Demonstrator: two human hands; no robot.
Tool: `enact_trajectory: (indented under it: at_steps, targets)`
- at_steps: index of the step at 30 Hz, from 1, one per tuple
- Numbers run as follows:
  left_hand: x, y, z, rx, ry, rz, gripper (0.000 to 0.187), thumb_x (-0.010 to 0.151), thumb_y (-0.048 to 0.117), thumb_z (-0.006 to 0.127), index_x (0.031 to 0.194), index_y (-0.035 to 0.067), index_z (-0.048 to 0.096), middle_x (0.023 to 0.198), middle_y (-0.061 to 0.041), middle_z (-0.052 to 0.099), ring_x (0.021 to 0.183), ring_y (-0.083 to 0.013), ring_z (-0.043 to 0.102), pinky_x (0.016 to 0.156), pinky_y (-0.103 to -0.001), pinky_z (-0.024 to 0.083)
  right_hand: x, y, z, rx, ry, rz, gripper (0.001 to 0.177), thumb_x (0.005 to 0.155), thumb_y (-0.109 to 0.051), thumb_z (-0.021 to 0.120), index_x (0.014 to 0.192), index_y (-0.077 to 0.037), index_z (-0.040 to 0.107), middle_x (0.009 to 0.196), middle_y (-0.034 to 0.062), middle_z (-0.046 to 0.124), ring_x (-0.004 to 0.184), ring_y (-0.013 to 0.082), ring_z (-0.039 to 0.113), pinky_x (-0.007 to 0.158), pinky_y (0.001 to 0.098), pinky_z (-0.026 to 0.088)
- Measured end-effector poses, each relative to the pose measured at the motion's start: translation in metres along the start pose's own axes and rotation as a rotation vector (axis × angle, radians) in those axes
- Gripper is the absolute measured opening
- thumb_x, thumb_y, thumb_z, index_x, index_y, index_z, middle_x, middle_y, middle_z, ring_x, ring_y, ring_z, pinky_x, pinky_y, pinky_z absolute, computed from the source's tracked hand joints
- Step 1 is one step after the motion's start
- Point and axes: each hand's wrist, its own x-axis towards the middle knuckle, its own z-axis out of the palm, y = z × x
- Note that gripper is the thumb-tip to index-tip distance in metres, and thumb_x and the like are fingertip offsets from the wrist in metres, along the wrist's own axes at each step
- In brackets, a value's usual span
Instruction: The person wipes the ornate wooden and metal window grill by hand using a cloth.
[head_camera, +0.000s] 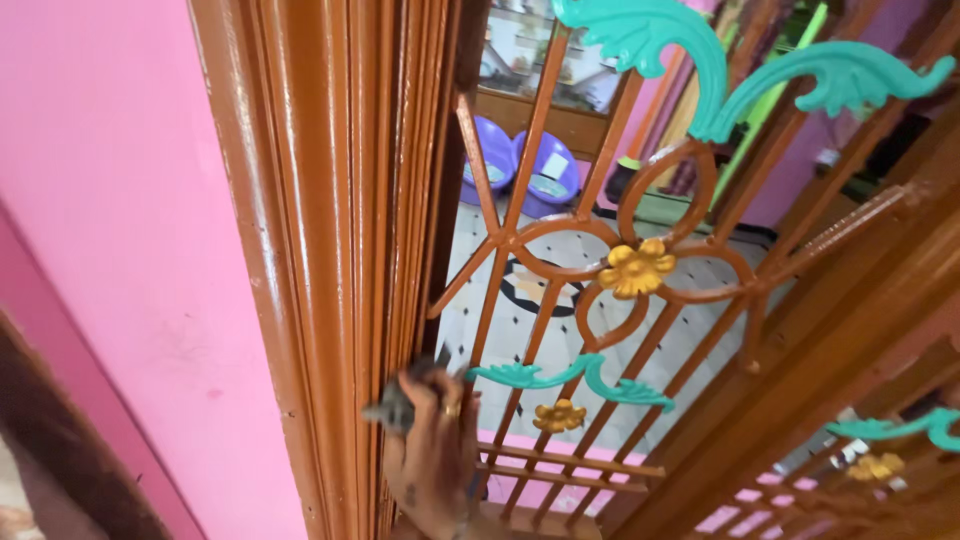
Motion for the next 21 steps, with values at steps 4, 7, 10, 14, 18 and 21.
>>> enact_trajectory:
  at_steps: [4, 7, 10, 14, 18, 21]
  targets:
    - [-0.029, 0.022, 0.004, 0.084, -0.138, 0.048, 0.066, 0.079, 0.026, 0.090, 0.138, 0.006, 0.067, 0.124, -0.016, 0.062, 0.121, -0.0252, 0.049, 0.098, -0.045, 0.060, -0.010, -0.004, -0.030, 0.051, -0.517, 0.415, 0.049, 0.084, -0.024, 0.077, 0.128, -0.020, 0.057, 0.127, 0.0096, 0.056, 0.121, 0.0334, 0.060, 0.108, 0.0706, 0.023]
    - [-0.062, 0.002, -0.024, -1.066, 0.002, -0.427, 0.065, 0.080, 0.016, 0.081, 0.140, -0.001, 0.062, 0.136, -0.025, 0.056, 0.129, -0.0402, 0.048, 0.103, -0.054, 0.049, 0.025, 0.006, -0.028, 0.319, -0.391, 0.336, 0.046, 0.085, -0.010, 0.070, 0.129, -0.016, 0.060, 0.127, 0.0117, 0.058, 0.122, 0.0326, 0.060, 0.107, 0.0577, 0.040]
    - [-0.081, -0.061, -0.055, -1.675, 0.236, -0.733, 0.056, 0.082, 0.010, 0.075, 0.135, 0.003, 0.063, 0.133, -0.022, 0.059, 0.123, -0.0376, 0.056, 0.099, -0.049, 0.051, 0.086, 0.006, -0.026, 0.559, 0.103, -0.098, 0.048, 0.090, -0.001, 0.073, 0.135, -0.009, 0.056, 0.131, 0.0172, 0.065, 0.123, 0.0311, 0.064, 0.107, 0.0436, 0.054]
    - [-0.103, -0.140, -0.072, -1.874, 0.325, -1.032, 0.047, 0.084, 0.002, 0.068, 0.130, 0.009, 0.065, 0.129, -0.018, 0.064, 0.114, -0.0341, 0.066, 0.095, -0.041, 0.054, 0.160, -0.021, -0.025, 0.609, 0.140, -0.360, 0.062, 0.102, -0.004, 0.076, 0.157, -0.014, 0.048, 0.152, 0.0158, 0.058, 0.139, 0.0225, 0.059, 0.122, 0.0391, 0.046]
    - [-0.116, -0.137, -0.057, -2.011, 0.004, -1.414, 0.028, 0.095, 0.008, 0.065, 0.123, 0.008, 0.068, 0.119, -0.011, 0.071, 0.104, -0.0235, 0.070, 0.091, -0.035, 0.060, 0.125, -0.035, 0.007, 0.289, 0.057, -0.364, 0.070, 0.104, -0.034, 0.053, 0.162, -0.009, 0.023, 0.168, 0.0291, 0.022, 0.159, 0.0364, 0.016, 0.134, 0.0553, 0.005]
    - [-0.135, -0.102, -0.033, -2.418, -0.031, -1.688, 0.034, 0.101, 0.020, 0.054, 0.125, 0.001, 0.068, 0.114, -0.016, 0.073, 0.106, -0.0244, 0.070, 0.097, -0.038, 0.056, 0.025, -0.004, 0.055, 0.220, -0.088, -0.171, 0.081, 0.107, -0.060, 0.028, 0.165, -0.004, 0.015, 0.168, 0.0340, 0.015, 0.158, 0.0435, 0.006, 0.130, 0.0593, 0.000]
